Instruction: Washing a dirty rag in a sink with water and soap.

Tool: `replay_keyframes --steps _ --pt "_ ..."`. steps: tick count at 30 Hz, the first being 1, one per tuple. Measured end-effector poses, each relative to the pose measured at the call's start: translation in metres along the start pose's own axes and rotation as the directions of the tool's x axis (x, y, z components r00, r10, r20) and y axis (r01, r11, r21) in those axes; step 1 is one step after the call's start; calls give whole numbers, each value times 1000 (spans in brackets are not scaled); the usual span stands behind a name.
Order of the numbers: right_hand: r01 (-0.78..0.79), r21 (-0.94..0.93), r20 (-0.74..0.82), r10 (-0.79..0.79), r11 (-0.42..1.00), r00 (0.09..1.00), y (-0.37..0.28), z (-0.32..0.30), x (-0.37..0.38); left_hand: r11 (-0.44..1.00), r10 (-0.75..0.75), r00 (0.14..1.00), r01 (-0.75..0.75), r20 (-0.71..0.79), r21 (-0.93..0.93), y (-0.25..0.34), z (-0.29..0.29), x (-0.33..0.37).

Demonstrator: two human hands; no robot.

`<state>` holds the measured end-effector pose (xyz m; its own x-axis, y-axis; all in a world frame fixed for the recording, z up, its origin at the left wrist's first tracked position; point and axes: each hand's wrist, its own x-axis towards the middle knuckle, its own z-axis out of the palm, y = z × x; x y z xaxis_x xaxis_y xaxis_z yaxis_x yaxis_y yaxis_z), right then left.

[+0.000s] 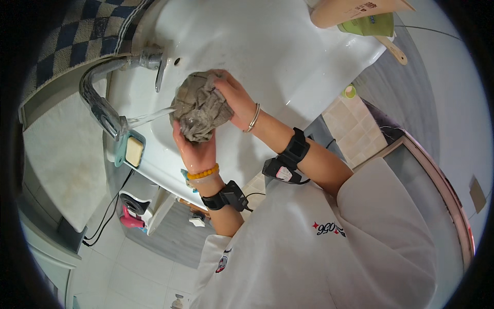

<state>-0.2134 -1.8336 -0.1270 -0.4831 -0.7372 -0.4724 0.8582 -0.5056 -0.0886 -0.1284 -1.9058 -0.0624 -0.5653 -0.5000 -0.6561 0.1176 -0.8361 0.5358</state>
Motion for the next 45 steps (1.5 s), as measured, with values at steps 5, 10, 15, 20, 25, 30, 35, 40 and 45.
replay_keyframes --steps 5,10,15,20,25,30,35,40,45 --pt "491 -786 416 -266 376 870 -11 32 -16 996 77 989 -82 125 40 5 -14 9" --pt "702 -704 709 -54 -108 703 4 59 -16 978 123 992 -115 37 -174 6 13 12" --pt "668 -635 700 78 -389 710 6 65 -6 898 441 893 -439 -92 35 -20 -21 20" --pt "681 -591 759 -13 -432 651 -2 65 11 927 364 924 -372 -118 -50 -29 -21 31" --pt "642 -643 709 -6 -417 706 -6 68 22 945 287 950 -301 -121 -125 -34 -12 42" --pt "611 -694 626 101 -380 773 -8 69 33 950 234 966 -252 -114 -186 -33 4 48" --pt "266 -958 270 -15 -108 963 -27 54 35 971 63 922 -146 -382 -192 -32 26 40" --pt "-111 -967 -38 301 229 953 -49 28 33 958 278 907 -287 -315 17 -19 35 14" --pt "-149 -897 -32 275 416 961 -43 45 7 801 519 779 -298 -352 520 -35 25 -2"
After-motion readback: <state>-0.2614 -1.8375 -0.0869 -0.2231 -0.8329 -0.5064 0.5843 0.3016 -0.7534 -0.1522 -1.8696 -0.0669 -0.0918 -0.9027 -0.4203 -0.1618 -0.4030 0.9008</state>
